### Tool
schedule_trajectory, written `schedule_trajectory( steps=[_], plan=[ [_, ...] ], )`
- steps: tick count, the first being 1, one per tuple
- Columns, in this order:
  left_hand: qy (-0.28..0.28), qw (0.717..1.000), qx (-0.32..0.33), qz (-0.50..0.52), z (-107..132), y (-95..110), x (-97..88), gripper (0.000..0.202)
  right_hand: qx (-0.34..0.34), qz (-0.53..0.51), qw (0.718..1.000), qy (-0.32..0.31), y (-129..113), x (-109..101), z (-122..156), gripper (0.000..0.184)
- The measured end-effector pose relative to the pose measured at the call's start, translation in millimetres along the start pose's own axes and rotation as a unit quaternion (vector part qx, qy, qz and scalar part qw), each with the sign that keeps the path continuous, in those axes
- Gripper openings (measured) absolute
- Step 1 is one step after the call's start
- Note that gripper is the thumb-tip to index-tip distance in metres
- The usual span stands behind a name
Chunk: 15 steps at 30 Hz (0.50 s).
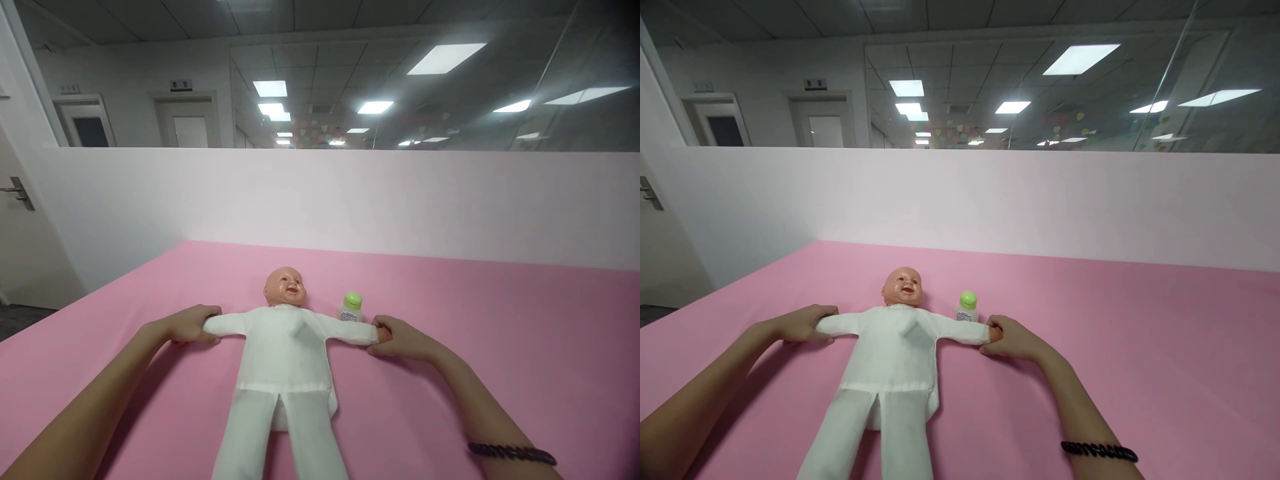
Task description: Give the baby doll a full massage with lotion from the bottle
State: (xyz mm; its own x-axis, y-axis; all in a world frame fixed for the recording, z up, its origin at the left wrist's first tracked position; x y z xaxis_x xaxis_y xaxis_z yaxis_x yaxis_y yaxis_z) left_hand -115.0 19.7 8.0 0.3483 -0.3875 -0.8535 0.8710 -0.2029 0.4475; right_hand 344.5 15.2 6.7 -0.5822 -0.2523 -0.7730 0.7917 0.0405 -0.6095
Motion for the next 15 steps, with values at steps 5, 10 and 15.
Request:
schedule_trajectory(
  steps=[5, 10, 15],
  plan=[
    [-0.057, 0.994, -0.025, 0.086, 2.1, -26.2, 4.2, 0.038, -0.004, -0.027, 0.999, -0.022, 6.4, 0.1, -2.5, 0.037],
    [-0.08, 0.987, -0.027, 0.139, 5.5, -29.1, 6.0, 0.041, -0.039, -0.159, 0.984, -0.07, 4.8, 2.3, 1.8, 0.039],
    [-0.15, 0.965, -0.041, 0.21, 12.5, -22.6, 18.6, 0.045, -0.047, -0.318, 0.945, -0.054, 17.8, -7.7, 1.0, 0.062]
  ],
)
Point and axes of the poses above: each hand's wrist, its own z-axis away from the middle knuckle, its own x-axis out of the palm, y = z × x, the point moved 10 cm from there along -z, towards the middle knuckle, and after that the axes turned 1 degree about -z, right-handed, at the moved point
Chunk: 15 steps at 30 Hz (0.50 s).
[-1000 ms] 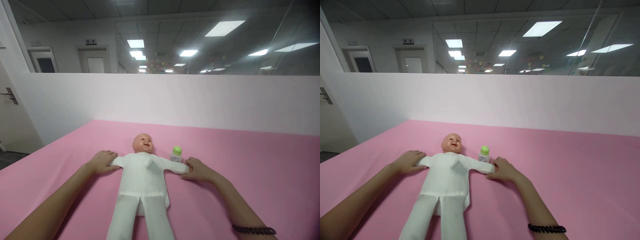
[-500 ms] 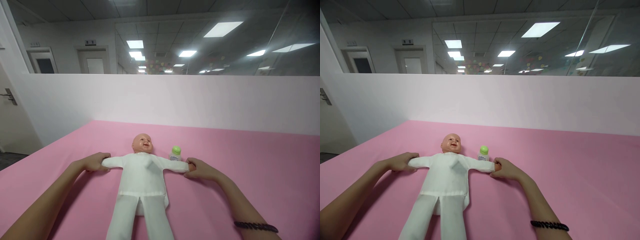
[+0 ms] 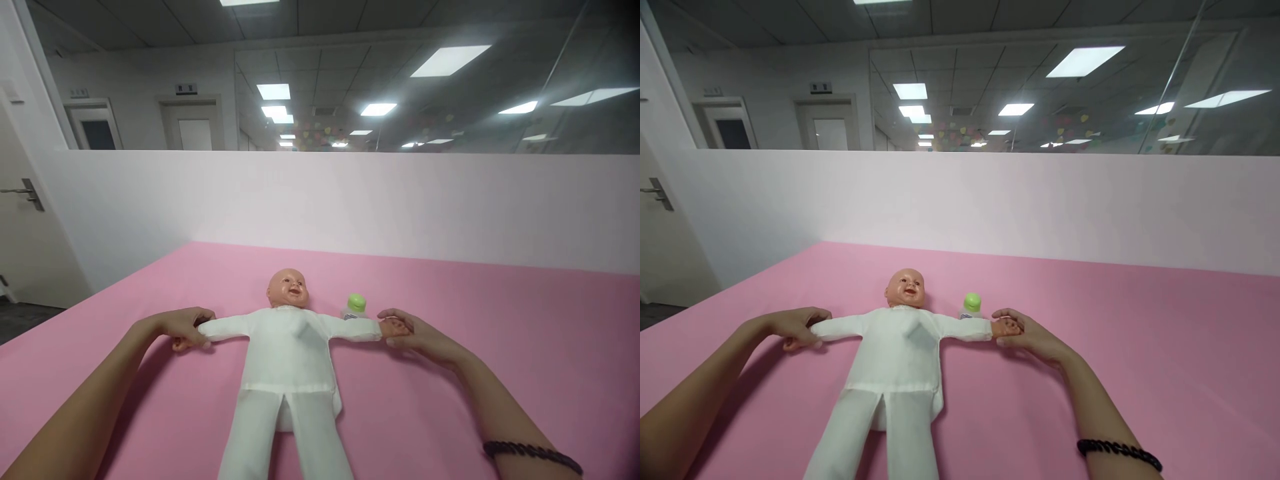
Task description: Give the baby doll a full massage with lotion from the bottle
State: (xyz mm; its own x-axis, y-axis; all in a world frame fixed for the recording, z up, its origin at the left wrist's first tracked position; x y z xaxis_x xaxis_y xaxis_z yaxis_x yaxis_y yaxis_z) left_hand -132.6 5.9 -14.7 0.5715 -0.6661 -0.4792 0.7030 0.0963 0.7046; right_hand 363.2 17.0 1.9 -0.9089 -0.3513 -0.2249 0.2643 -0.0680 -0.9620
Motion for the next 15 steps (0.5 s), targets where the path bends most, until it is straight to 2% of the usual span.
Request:
schedule_trajectory(
  steps=[3, 6, 10, 15],
  plan=[
    [-0.033, 0.999, 0.014, 0.031, 3.9, 4.2, 5.6, 0.042, -0.019, -0.076, 0.996, 0.046, 2.2, -10.4, -1.6, 0.078],
    [-0.024, 0.998, 0.047, 0.046, 8.7, 10.0, 1.3, 0.045, -0.044, -0.143, 0.986, 0.068, 0.1, -10.2, -4.2, 0.078],
    [0.026, 0.987, 0.13, 0.093, 16.0, 21.1, -13.5, 0.045, -0.072, -0.179, 0.98, 0.046, -8.9, 0.8, -9.8, 0.07],
    [0.11, 0.953, 0.219, 0.18, 15.0, 22.0, -36.0, 0.048, -0.089, -0.205, 0.974, 0.031, -18.5, 11.9, -14.4, 0.059]
  ],
)
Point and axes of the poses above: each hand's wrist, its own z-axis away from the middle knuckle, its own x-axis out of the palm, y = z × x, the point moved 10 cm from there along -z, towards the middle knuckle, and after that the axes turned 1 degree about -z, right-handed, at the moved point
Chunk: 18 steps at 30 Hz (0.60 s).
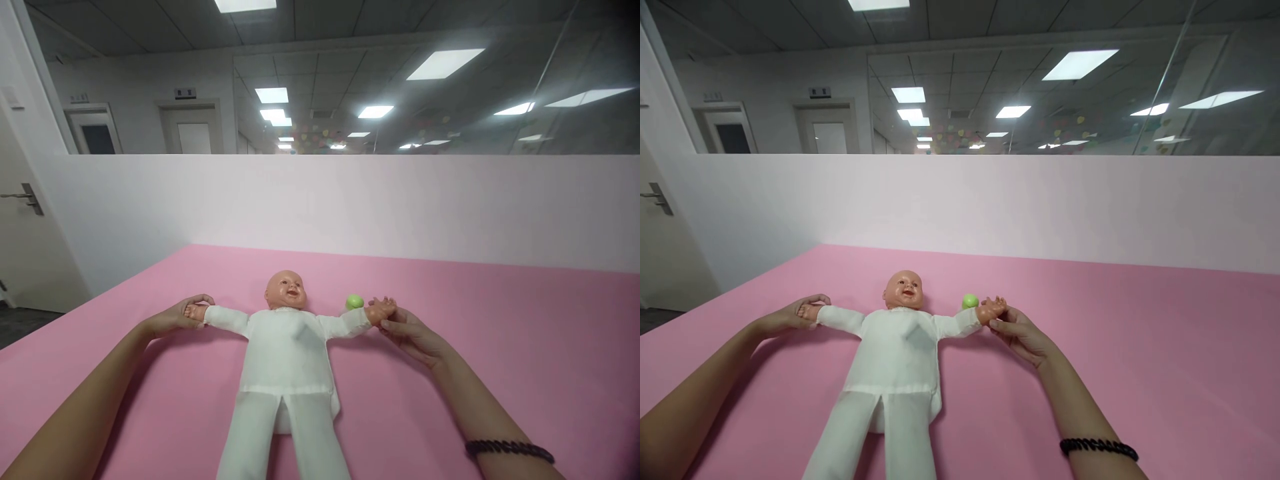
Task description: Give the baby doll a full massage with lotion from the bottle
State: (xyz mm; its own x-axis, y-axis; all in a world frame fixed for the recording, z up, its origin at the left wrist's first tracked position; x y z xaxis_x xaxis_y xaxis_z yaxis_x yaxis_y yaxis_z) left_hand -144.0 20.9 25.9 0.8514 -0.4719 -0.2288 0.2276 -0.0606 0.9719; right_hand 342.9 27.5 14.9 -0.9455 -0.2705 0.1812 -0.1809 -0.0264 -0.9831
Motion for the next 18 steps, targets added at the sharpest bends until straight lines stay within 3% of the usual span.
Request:
schedule_trajectory(
  steps=[4, 9, 14, 18],
  plan=[
    [0.055, 0.994, 0.054, 0.073, -15.0, -7.6, -4.8, 0.05, 0.0, 0.002, 1.0, -0.015, -3.6, 16.6, 1.0, 0.063],
    [0.057, 0.977, 0.082, 0.186, -36.5, -19.0, 14.7, 0.033, 0.009, 0.034, 0.999, -0.002, -5.9, 26.4, 3.0, 0.066],
    [0.103, 0.975, 0.101, 0.171, -42.2, -16.9, 25.1, 0.035, 0.027, 0.053, 0.998, 0.028, -3.0, 20.9, 2.2, 0.07],
    [0.158, 0.974, 0.075, 0.147, -43.3, -20.2, 31.7, 0.045, 0.007, 0.059, 0.998, 0.031, -3.3, 20.3, -0.1, 0.071]
  ],
)
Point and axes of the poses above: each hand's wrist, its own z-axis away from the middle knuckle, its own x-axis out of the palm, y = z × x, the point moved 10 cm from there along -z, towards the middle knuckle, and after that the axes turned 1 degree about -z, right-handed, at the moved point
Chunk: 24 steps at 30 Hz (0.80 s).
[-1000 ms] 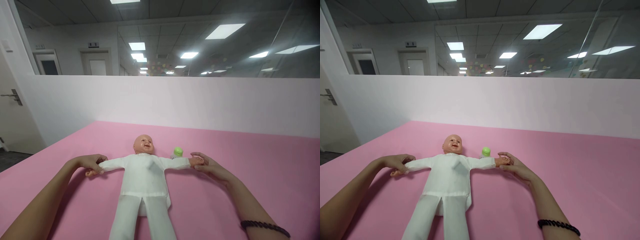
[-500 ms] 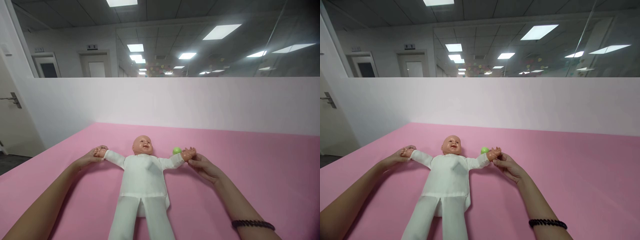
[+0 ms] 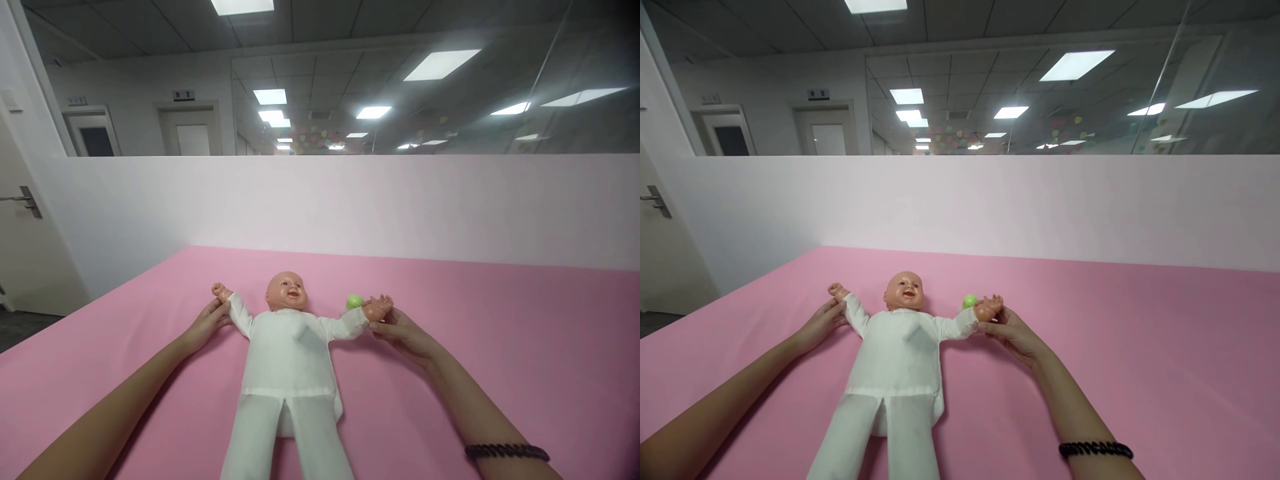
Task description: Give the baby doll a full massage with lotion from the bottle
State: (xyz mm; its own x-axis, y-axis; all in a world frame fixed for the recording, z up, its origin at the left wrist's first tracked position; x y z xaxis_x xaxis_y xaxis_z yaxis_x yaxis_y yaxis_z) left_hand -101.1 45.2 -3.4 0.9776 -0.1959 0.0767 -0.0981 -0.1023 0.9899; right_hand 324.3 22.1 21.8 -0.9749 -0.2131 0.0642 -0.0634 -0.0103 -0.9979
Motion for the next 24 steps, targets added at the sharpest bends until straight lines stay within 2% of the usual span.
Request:
schedule_trajectory(
  steps=[7, 13, 16, 21, 24],
  plan=[
    [0.089, 0.993, 0.014, -0.077, 3.8, -1.8, 3.2, 0.054, -0.06, -0.102, 0.992, 0.037, 4.6, 7.3, -4.4, 0.073],
    [0.071, 0.997, 0.018, 0.0, 0.3, -7.0, 4.7, 0.054, -0.067, -0.135, 0.988, 0.031, 11.0, 9.4, -8.5, 0.072],
    [0.09, 0.996, 0.022, 0.016, 0.7, -6.8, 3.9, 0.052, -0.068, -0.151, 0.986, 0.033, 12.6, 8.4, -10.6, 0.068],
    [0.167, 0.984, 0.059, -0.023, 11.1, 9.4, 6.0, 0.049, -0.075, -0.145, 0.986, 0.03, 10.4, 9.8, -12.3, 0.06],
    [0.201, 0.974, 0.092, -0.05, 19.8, 26.2, 12.1, 0.047, -0.091, -0.13, 0.987, 0.032, 1.6, 11.6, -10.8, 0.066]
  ],
)
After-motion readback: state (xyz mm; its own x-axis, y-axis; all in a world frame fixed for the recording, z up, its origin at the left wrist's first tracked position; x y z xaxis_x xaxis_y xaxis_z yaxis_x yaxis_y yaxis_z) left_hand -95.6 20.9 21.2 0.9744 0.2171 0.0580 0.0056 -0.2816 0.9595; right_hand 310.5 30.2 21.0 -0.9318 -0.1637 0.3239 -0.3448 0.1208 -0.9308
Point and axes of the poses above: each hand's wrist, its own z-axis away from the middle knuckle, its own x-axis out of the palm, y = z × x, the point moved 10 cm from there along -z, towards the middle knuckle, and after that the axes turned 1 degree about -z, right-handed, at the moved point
